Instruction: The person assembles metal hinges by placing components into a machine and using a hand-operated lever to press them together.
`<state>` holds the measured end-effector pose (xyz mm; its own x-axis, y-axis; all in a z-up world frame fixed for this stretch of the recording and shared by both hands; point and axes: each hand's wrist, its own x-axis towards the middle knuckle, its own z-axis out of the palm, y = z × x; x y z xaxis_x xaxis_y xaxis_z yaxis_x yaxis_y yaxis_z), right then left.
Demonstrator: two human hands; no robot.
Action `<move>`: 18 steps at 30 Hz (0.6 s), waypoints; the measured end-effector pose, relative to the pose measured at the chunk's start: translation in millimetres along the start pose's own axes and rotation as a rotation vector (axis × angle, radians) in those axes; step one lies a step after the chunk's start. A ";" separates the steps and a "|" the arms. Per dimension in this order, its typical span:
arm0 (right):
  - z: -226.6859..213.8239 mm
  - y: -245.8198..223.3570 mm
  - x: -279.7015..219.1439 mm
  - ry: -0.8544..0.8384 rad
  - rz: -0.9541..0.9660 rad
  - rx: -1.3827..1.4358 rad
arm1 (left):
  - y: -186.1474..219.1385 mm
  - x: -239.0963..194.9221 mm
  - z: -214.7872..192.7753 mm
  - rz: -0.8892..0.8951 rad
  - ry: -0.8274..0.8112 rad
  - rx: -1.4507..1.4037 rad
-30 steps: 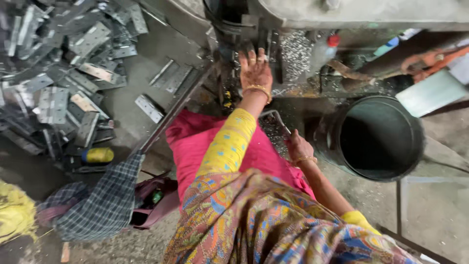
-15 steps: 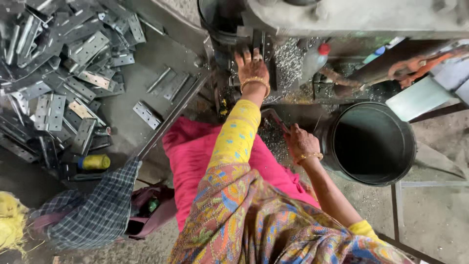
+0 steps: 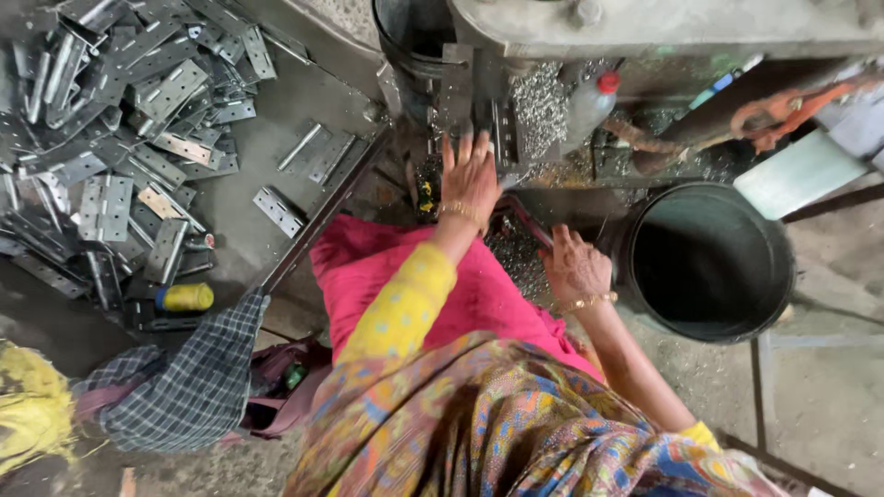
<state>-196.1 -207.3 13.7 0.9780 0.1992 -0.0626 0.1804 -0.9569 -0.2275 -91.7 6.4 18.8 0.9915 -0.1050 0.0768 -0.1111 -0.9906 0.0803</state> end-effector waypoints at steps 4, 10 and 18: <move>2.3 -6.9 -10.2 -0.020 -0.022 0.032 | -25.4 -27.0 30.4 0.317 0.247 -0.108; 1.9 -7.1 0.8 -0.082 0.074 0.032 | 59.3 56.8 7.7 -0.224 0.357 -0.240; 6.4 -6.5 3.0 -0.181 0.115 0.040 | 4.9 2.5 24.0 -0.148 0.112 -0.046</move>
<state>-195.0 -199.1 8.8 0.9564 0.1273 -0.2628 0.0610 -0.9672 -0.2466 -88.2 -0.8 -4.5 0.9838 0.0543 0.1710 0.0295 -0.9891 0.1443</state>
